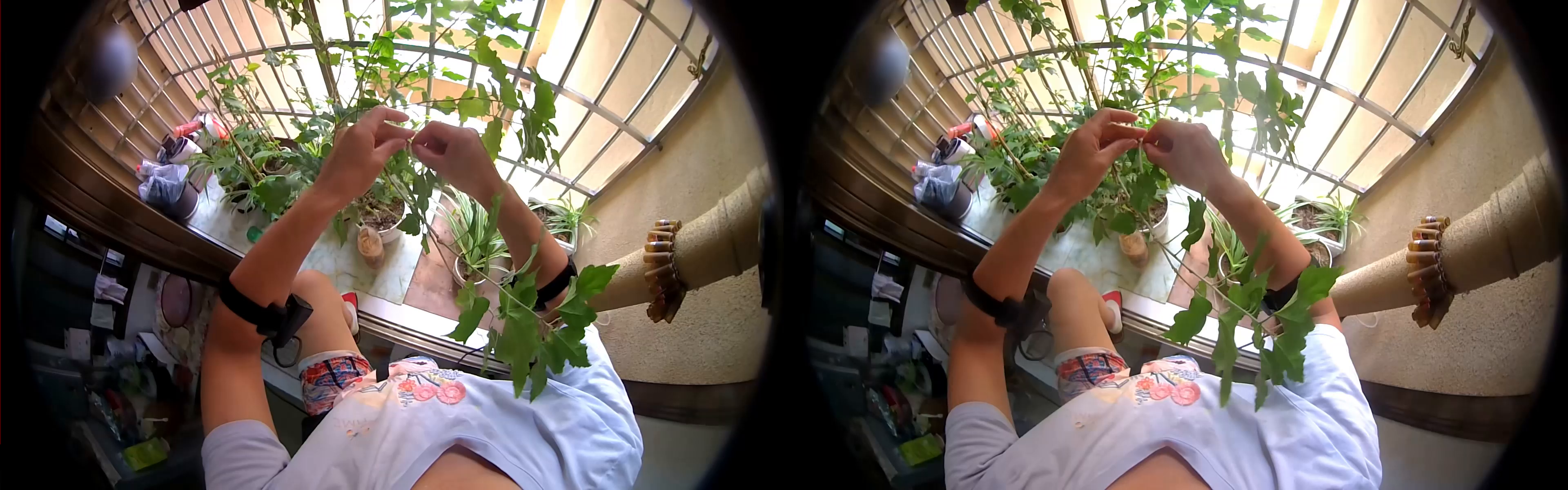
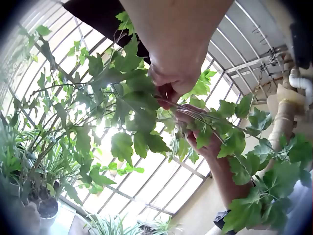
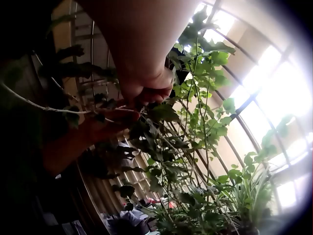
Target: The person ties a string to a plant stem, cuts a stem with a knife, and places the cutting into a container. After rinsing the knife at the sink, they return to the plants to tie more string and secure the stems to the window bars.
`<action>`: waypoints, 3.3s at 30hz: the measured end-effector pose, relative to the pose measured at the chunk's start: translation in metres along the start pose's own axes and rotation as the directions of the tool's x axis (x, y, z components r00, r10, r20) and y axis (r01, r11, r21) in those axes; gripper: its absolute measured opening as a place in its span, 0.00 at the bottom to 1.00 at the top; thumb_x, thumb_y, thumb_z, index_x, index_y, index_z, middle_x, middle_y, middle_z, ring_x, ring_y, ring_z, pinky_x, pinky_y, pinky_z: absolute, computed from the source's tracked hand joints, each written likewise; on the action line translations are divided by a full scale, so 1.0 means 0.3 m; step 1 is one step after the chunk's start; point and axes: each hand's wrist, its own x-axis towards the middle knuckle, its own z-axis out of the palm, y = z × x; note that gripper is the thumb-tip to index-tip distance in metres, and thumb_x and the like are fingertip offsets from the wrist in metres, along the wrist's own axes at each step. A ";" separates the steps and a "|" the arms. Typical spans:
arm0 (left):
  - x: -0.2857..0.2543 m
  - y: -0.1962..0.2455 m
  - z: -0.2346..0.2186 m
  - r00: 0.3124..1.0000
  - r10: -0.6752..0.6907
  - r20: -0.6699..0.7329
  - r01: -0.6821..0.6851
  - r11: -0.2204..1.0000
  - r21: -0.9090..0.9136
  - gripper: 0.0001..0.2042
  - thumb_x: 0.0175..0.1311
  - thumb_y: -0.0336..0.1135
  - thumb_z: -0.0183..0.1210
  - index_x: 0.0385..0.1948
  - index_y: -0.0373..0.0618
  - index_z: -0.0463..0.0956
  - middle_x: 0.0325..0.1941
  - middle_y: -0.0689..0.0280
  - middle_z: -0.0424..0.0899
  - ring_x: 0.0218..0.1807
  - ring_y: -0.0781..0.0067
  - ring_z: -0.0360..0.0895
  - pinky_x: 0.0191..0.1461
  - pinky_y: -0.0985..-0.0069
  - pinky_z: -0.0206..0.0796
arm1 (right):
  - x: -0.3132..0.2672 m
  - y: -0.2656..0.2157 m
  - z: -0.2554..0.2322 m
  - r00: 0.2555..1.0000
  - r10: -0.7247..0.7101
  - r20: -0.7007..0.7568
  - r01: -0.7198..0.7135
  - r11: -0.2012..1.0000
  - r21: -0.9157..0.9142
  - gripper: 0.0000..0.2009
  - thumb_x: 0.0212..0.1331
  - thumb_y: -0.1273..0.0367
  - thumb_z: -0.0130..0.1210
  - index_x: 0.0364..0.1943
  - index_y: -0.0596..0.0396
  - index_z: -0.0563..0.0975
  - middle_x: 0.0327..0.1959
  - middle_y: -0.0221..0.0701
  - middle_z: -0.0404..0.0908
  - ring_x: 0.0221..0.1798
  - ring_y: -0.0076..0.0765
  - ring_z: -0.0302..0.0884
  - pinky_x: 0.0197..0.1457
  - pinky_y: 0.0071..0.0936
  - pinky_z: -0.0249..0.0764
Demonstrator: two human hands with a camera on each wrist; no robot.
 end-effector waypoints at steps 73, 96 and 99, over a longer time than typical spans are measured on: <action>-0.110 -0.063 0.095 0.958 -0.272 -0.089 0.246 0.943 -0.225 0.18 0.47 0.28 0.64 0.39 0.38 0.67 0.29 0.63 0.79 0.33 0.78 0.76 0.38 0.81 0.67 | -0.015 0.075 0.034 0.951 0.067 0.300 -0.148 0.955 0.256 0.07 0.52 0.70 0.56 0.33 0.58 0.78 0.18 0.22 0.73 0.22 0.12 0.64 0.23 0.14 0.62; -0.122 -0.050 0.070 0.952 -0.304 0.028 0.294 0.890 -0.347 0.13 0.55 0.28 0.57 0.43 0.39 0.72 0.32 0.66 0.78 0.37 0.80 0.75 0.44 0.83 0.64 | -0.063 -0.006 -0.004 0.978 0.049 0.205 -0.037 0.997 -0.063 0.08 0.49 0.64 0.57 0.31 0.50 0.79 0.18 0.30 0.76 0.19 0.28 0.72 0.25 0.25 0.69; -0.124 -0.041 0.058 0.953 -0.303 0.011 0.291 0.905 -0.310 0.13 0.54 0.29 0.56 0.43 0.39 0.72 0.30 0.68 0.78 0.35 0.80 0.74 0.43 0.83 0.64 | -0.065 0.034 0.006 0.981 -0.111 0.160 0.093 0.989 0.116 0.06 0.52 0.68 0.56 0.31 0.56 0.77 0.12 0.22 0.67 0.15 0.13 0.58 0.17 0.17 0.55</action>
